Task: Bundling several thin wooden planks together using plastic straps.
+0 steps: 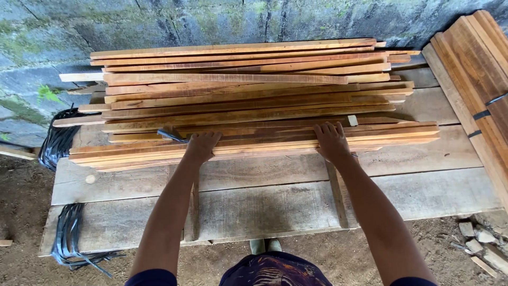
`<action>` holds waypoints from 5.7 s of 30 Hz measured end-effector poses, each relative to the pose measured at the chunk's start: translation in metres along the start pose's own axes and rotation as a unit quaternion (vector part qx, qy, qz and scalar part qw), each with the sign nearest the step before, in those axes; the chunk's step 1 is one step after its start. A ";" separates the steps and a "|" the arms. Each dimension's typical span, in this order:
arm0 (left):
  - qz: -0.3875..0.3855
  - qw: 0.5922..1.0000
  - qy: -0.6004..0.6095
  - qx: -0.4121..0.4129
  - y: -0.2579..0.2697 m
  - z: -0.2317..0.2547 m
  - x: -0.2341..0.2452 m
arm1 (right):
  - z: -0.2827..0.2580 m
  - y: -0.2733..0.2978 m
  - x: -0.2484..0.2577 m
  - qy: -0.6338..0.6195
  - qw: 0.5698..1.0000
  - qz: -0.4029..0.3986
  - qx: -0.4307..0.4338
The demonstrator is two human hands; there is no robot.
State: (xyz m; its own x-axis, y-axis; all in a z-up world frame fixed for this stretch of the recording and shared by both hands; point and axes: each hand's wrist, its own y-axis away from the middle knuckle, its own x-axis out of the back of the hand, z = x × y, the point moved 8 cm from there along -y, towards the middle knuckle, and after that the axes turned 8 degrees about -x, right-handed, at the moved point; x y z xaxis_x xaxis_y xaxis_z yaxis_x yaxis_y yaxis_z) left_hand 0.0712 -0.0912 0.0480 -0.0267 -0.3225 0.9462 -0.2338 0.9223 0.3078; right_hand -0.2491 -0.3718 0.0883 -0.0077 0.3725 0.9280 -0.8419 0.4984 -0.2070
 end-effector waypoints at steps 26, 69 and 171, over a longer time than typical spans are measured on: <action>0.225 0.962 -0.030 -0.152 -0.046 0.101 0.050 | -0.130 -0.052 0.014 -0.115 0.977 -0.126 0.126; 0.206 0.978 0.003 0.029 -0.102 0.165 0.047 | 0.000 -0.007 0.037 -0.053 0.977 -0.057 0.199; 0.230 0.969 -0.050 -0.070 -0.004 0.037 0.017 | -0.099 -0.047 0.017 -0.135 0.977 -0.160 0.049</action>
State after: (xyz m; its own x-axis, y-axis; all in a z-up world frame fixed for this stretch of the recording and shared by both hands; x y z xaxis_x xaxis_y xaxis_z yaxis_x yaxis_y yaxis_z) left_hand 0.0353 -0.1087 0.0587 -0.1932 0.1161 0.9743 -0.0412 0.9911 -0.1263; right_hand -0.1557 -0.3113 0.0832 0.1335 -0.0175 0.9909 -0.8720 0.4730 0.1259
